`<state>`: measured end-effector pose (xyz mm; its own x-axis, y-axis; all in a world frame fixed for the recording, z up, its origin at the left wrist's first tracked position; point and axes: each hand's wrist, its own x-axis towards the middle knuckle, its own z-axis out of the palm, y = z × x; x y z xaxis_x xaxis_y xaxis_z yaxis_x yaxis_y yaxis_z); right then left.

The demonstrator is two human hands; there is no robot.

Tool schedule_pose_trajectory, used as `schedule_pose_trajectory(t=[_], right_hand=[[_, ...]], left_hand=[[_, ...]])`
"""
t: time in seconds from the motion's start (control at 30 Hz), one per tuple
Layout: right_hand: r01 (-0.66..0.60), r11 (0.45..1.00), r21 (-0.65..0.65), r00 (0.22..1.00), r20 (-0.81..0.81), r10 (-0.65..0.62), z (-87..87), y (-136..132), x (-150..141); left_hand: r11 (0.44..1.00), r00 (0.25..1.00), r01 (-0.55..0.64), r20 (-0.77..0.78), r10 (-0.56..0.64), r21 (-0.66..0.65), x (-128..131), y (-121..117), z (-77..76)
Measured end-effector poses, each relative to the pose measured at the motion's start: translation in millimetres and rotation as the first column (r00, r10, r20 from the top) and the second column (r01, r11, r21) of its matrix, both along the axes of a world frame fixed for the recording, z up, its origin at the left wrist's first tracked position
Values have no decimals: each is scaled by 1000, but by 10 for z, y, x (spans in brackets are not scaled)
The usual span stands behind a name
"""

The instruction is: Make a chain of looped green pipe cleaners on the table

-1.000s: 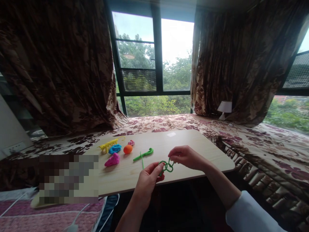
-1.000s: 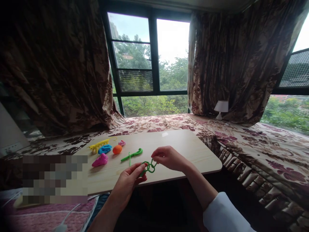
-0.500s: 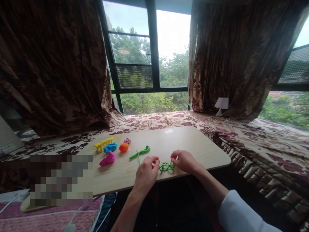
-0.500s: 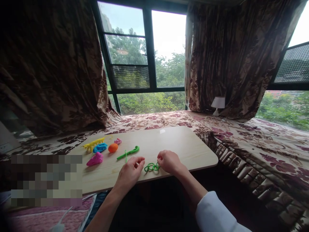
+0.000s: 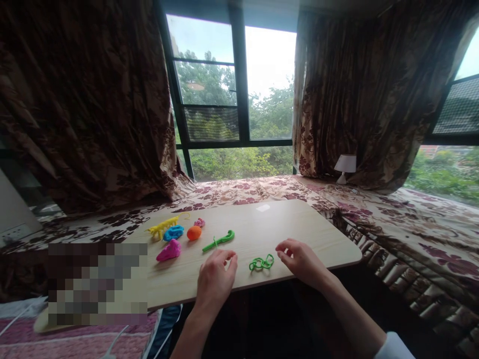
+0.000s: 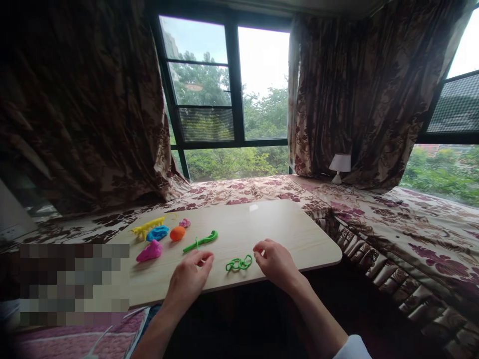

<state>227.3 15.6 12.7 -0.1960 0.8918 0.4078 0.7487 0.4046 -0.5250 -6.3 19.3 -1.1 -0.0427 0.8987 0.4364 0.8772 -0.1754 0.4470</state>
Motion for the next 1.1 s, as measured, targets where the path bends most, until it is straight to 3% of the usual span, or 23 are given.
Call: schedule_pose_trajectory(t=[0.1, 0.2, 0.33, 0.7, 0.8, 0.9, 1.0, 1.1], right_hand=[[-9, 1000, -9, 998, -56, 9, -35, -84, 33], [-18, 999, -28, 991, -136, 14, -65, -132, 41], [-24, 999, -36, 979, -205, 16, -59, -160, 35], [-103, 993, -50, 950, -302, 84, -47, -243, -125], [-110, 994, -11, 948, -303, 101, 3, -284, -158], [-159, 982, 103, 940, -287, 182, 118, -355, -276], [-234, 939, 252, 940, -187, 285, 249, -422, -457], [-235, 915, 328, 966, -24, 256, 320, -443, -592]], left_hand=[[986, 986, -164, -35, 163, -18, -241, 154, 44], [970, 970, -235, -80, 230, -63, -342, 324, 47], [959, 966, -249, -105, 236, -138, -368, 446, 48], [943, 971, -230, 10, 239, -243, -475, 383, 101], [961, 979, -107, 142, 146, -255, -455, 326, 158], [962, 947, 128, 316, -48, -240, -352, 158, 248], [917, 868, 337, 446, -216, -213, -180, -76, 355], [851, 744, 497, 588, -316, -172, -32, -276, 447]])
